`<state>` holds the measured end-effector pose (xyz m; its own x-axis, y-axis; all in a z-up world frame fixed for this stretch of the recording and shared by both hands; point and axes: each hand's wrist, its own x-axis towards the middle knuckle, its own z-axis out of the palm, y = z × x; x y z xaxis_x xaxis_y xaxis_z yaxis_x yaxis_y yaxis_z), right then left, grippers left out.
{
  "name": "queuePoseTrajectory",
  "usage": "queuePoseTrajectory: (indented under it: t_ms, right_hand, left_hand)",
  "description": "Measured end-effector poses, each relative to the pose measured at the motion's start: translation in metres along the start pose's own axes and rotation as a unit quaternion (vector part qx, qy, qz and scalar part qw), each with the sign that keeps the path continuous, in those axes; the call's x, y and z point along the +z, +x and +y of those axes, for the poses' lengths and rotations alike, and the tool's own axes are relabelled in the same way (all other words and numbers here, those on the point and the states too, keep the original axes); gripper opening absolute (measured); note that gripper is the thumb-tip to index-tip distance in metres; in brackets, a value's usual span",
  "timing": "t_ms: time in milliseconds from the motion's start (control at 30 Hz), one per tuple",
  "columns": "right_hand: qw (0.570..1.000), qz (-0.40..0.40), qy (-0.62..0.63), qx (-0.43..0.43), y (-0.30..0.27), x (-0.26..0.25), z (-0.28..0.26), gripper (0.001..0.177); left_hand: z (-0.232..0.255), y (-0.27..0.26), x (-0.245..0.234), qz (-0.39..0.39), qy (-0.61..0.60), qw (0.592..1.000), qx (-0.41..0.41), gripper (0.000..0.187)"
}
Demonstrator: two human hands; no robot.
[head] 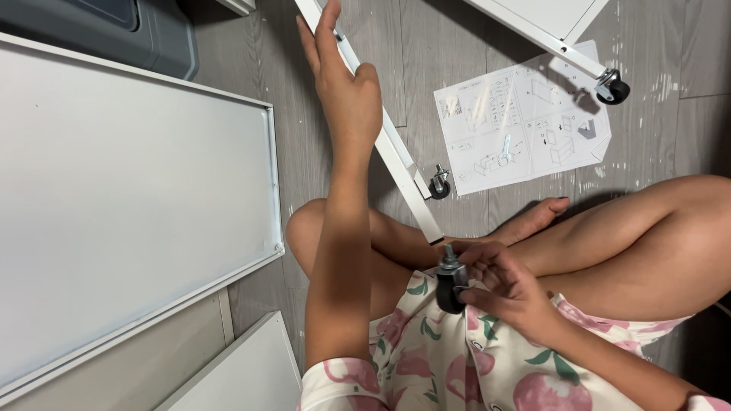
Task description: The person assembles a white metal rolling utility cart by attaching caster wheels with a wrench.
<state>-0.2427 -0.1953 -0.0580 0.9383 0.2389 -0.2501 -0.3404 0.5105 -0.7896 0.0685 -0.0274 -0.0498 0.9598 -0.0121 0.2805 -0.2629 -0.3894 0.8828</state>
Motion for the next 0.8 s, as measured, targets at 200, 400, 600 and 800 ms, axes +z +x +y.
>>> queuePoseTrajectory:
  t_ms: [200,400,600,800]
  right_hand:
    - [0.999,0.024,0.027,0.033,0.003,0.001,0.012,0.049]
    - [0.996,0.022,0.067,0.058,0.017,0.018,-0.013,0.05]
    - [0.994,0.03,0.06,0.085,0.015,0.021,-0.021,0.049]
    - [0.995,0.009,0.064,0.071,0.019,0.026,-0.026,0.048]
  left_hand:
    - [-0.002,0.002,0.0,0.001,0.001,1.0,0.0,0.083]
    - [-0.005,0.002,0.001,0.003,-0.001,1.0,0.004,0.083]
    - [-0.006,0.0,-0.001,0.006,0.005,1.0,0.003,0.084]
    - [-0.006,0.0,-0.003,0.007,-0.001,1.0,-0.011,0.084]
